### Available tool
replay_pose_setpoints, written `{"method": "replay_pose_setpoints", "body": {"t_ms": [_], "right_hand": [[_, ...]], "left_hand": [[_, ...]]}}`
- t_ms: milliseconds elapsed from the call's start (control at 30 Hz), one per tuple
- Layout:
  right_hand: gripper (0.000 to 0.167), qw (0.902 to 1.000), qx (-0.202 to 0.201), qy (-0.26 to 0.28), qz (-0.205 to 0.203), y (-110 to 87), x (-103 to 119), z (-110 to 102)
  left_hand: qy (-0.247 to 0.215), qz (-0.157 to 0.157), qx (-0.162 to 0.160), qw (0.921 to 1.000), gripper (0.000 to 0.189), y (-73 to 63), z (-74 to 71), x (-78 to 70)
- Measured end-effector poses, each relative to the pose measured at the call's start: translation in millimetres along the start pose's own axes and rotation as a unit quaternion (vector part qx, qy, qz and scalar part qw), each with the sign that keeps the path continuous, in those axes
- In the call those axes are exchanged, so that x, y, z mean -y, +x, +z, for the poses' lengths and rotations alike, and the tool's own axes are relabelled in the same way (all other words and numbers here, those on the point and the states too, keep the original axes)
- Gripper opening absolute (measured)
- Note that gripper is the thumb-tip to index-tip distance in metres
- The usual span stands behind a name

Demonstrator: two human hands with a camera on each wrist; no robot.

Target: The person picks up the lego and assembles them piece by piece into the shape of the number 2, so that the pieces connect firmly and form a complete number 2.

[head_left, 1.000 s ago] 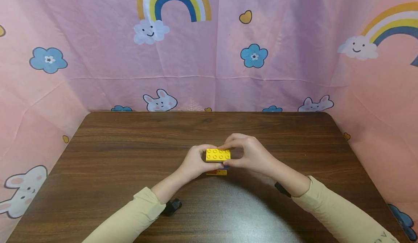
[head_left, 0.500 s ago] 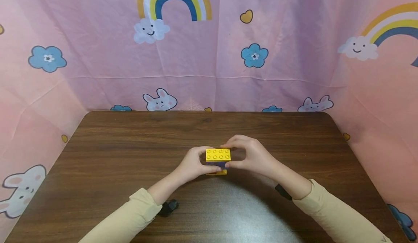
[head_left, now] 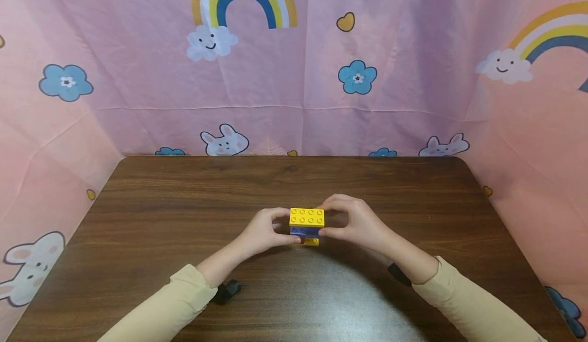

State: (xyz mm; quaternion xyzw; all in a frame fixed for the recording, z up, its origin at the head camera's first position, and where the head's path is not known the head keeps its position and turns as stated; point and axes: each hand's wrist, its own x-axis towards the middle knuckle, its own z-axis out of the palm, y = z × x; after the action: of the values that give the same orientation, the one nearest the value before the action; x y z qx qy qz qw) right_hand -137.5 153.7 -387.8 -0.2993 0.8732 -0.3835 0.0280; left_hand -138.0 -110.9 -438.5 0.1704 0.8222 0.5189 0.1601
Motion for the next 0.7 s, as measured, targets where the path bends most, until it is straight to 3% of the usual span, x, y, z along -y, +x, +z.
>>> {"method": "replay_pose_setpoints", "body": {"t_ms": [300, 700], "right_hand": [[0.040, 0.9999, -0.006, 0.013, 0.004, -2.3, -4.0, 3.4], [0.042, 0.9995, 0.013, 0.000, 0.030, -4.4, -10.2, 12.2]], "left_hand": [[-0.014, -0.017, 0.005, 0.9998, 0.051, -3.0, -4.9, 0.5], [-0.016, -0.038, -0.004, 0.9991, 0.050, -4.0, -4.5, 1.6]]}}
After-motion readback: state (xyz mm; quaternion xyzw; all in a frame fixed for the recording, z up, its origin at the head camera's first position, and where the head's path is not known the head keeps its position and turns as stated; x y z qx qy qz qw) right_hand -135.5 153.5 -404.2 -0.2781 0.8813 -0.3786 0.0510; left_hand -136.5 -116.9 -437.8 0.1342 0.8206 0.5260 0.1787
